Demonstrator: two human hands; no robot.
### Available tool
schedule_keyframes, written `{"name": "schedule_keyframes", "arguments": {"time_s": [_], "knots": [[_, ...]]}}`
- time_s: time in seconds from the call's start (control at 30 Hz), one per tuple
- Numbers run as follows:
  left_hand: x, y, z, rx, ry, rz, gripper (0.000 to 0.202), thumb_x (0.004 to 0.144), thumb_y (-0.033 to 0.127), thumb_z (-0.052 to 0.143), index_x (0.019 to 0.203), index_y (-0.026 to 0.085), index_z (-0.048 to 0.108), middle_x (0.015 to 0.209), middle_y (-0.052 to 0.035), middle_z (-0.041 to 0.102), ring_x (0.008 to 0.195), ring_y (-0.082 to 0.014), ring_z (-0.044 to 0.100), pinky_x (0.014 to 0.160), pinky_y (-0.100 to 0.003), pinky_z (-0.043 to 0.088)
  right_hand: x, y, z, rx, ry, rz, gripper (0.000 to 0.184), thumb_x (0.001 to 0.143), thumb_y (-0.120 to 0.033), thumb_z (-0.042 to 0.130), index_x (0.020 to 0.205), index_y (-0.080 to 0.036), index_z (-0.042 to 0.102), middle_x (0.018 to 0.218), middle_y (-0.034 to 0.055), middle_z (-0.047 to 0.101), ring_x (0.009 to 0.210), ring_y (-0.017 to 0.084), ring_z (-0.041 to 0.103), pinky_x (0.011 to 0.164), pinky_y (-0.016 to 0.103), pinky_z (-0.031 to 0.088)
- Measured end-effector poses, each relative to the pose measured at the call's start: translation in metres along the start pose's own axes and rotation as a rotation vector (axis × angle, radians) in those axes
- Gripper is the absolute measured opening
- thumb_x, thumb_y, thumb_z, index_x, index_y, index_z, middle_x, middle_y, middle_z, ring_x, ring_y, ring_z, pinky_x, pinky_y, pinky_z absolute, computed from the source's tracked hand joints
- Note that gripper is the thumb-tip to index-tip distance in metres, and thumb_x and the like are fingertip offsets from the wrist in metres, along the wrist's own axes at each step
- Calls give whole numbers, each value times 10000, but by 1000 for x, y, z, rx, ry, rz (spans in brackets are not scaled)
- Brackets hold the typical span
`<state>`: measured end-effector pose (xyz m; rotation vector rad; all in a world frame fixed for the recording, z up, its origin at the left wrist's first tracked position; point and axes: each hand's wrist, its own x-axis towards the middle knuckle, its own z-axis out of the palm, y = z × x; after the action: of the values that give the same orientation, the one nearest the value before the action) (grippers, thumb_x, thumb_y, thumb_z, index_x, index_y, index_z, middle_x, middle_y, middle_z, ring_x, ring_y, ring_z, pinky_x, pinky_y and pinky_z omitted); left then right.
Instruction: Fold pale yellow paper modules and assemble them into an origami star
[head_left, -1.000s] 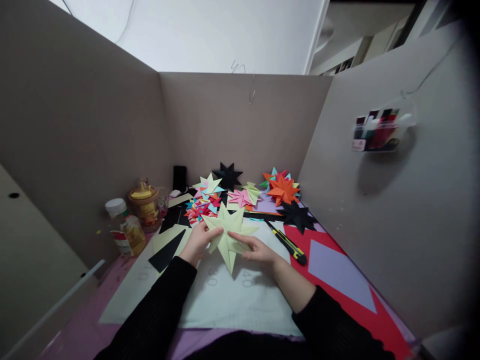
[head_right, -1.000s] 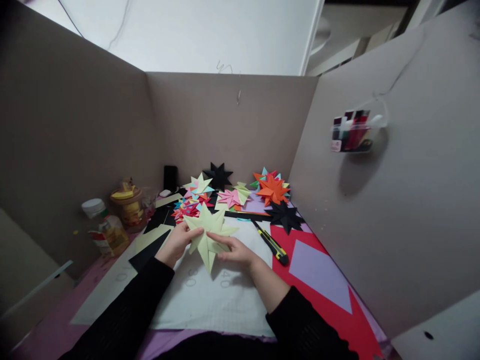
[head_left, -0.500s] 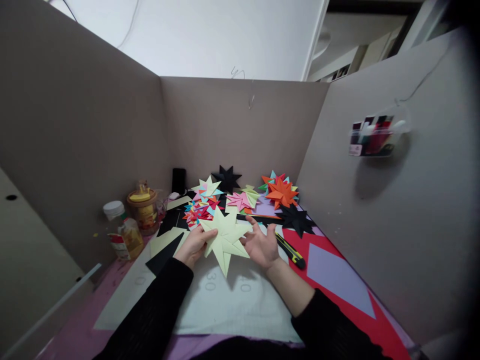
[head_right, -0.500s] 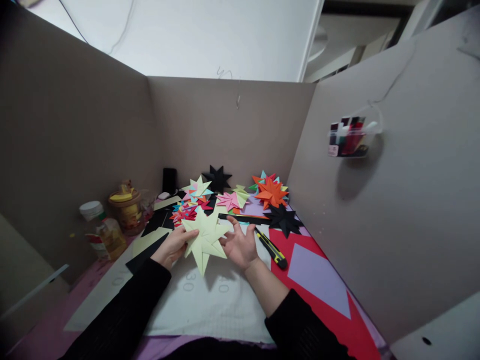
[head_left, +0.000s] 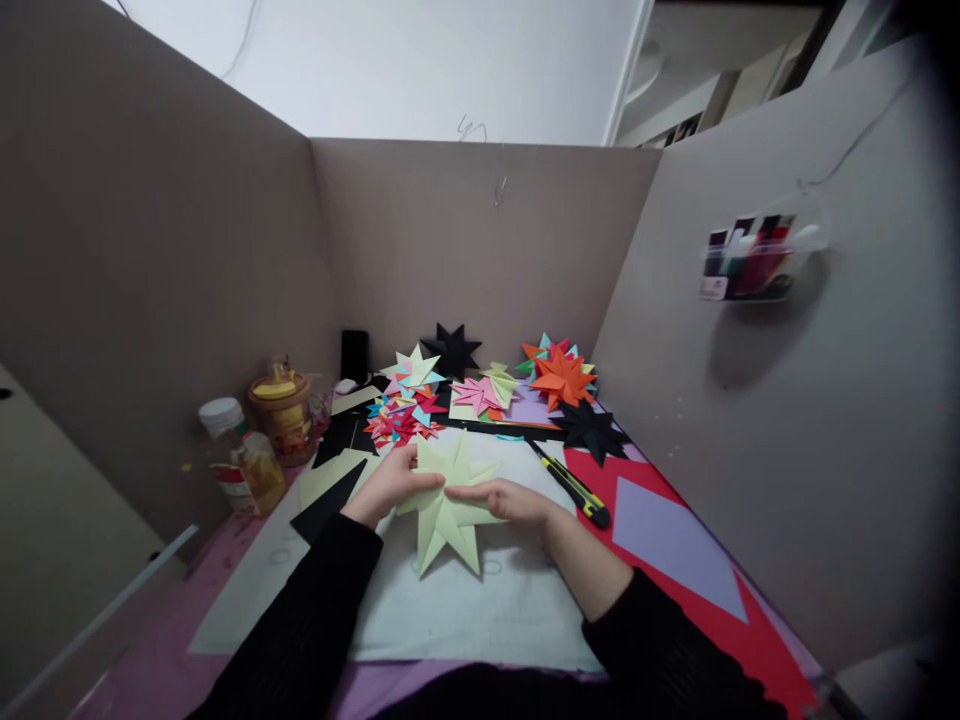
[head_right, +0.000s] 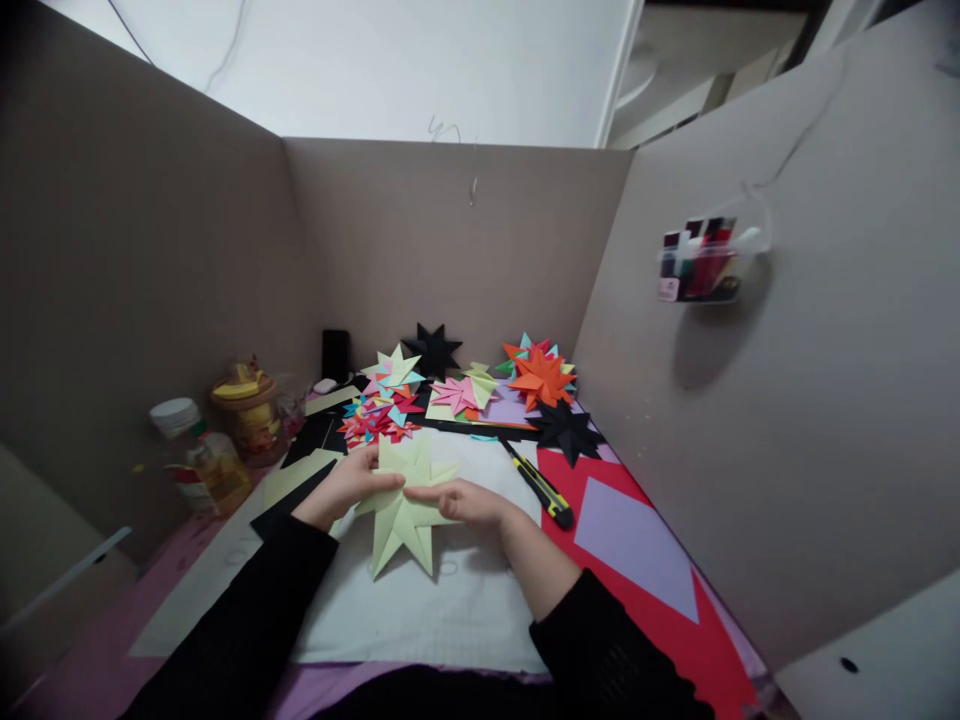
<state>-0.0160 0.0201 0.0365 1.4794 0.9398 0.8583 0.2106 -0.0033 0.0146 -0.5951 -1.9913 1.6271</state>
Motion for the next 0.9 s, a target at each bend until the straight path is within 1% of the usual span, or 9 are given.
{"name": "schedule_keyframes", "arguments": {"time_s": [0.13, 0.2, 0.33, 0.4, 0.47, 0.53, 0.7, 0.8, 0.9], "knots": [[-3, 14, -4, -29, -8, 1, 382, 595, 247, 752, 941, 117, 658, 934, -110, 707, 780, -240, 664, 666, -304, 501, 5, -14, 6, 105, 92, -30, 705, 759, -660, 518, 1278, -183, 521, 1382, 125, 450, 1308, 291, 370, 1092, 460, 221], [-3, 26, -4, -46, -16, 9, 402, 582, 258, 768, 942, 114, 664, 935, -116, 705, 793, -253, 662, 693, -327, 502, 3, -28, 5, 70, 73, -2, 658, 776, -605, 556, 1290, -197, 506, 1393, 110, 440, 1313, 287, 362, 1095, 470, 204], [8, 47, 6, -52, -28, 73, 407, 569, 247, 789, 940, 139, 663, 959, -119, 691, 873, -270, 642, 746, -350, 489, -13, -44, -10, 82, 117, 20, 602, 775, -586, 574, 1244, -211, 555, 1387, 97, 451, 1324, 293, 340, 1101, 478, 171], [22, 49, 13, -56, 60, 128, 433, 573, 248, 792, 971, 161, 647, 1057, -122, 654, 946, -255, 613, 777, -332, 474, -28, -41, -22, 164, 198, 47, 601, 753, -600, 590, 1208, -208, 591, 1370, 100, 474, 1317, 307, 349, 1095, 494, 175], [42, 44, 17, -23, 204, 137, 425, 583, 278, 787, 965, 164, 638, 1086, -124, 629, 939, -232, 599, 755, -302, 463, -46, -33, -36, 268, 297, 81, 622, 714, -608, 629, 1189, -207, 608, 1350, 103, 499, 1288, 322, 388, 1079, 508, 210], [68, 35, 21, 36, 285, 97, 371, 614, 315, 759, 925, 152, 640, 980, -113, 646, 835, -205, 601, 685, -278, 450, -64, -24, -52, 381, 418, 105, 605, 701, -586, 658, 1175, -211, 620, 1327, 96, 525, 1241, 321, 449, 1058, 502, 267], [154, 17, 42, 144, 300, 25, 151, 623, 247, 699, 724, 141, 663, 622, -26, 597, 593, -154, 531, 599, -261, 405, -90, -5, -91, 565, 715, 31, 512, 741, -514, 659, 1132, -183, 648, 1257, 90, 585, 1127, 272, 554, 1041, 438, 344], [206, 12, 63, 101, 289, 18, 58, 565, 136, 690, 601, 131, 645, 598, -46, 604, 627, -172, 548, 638, -268, 413, -94, 8, -102, 666, 833, -35, 564, 739, -570, 632, 1140, -173, 641, 1265, 100, 576, 1137, 267, 548, 1039, 426, 359], [244, 7, 81, 7, 256, 21, 72, 538, 84, 675, 576, 129, 634, 624, -81, 635, 698, -206, 584, 666, -274, 427, -96, 15, -106, 699, 850, -71, 566, 769, -579, 595, 1158, -169, 629, 1287, 108, 558, 1172, 269, 524, 1046, 422, 359]]}}
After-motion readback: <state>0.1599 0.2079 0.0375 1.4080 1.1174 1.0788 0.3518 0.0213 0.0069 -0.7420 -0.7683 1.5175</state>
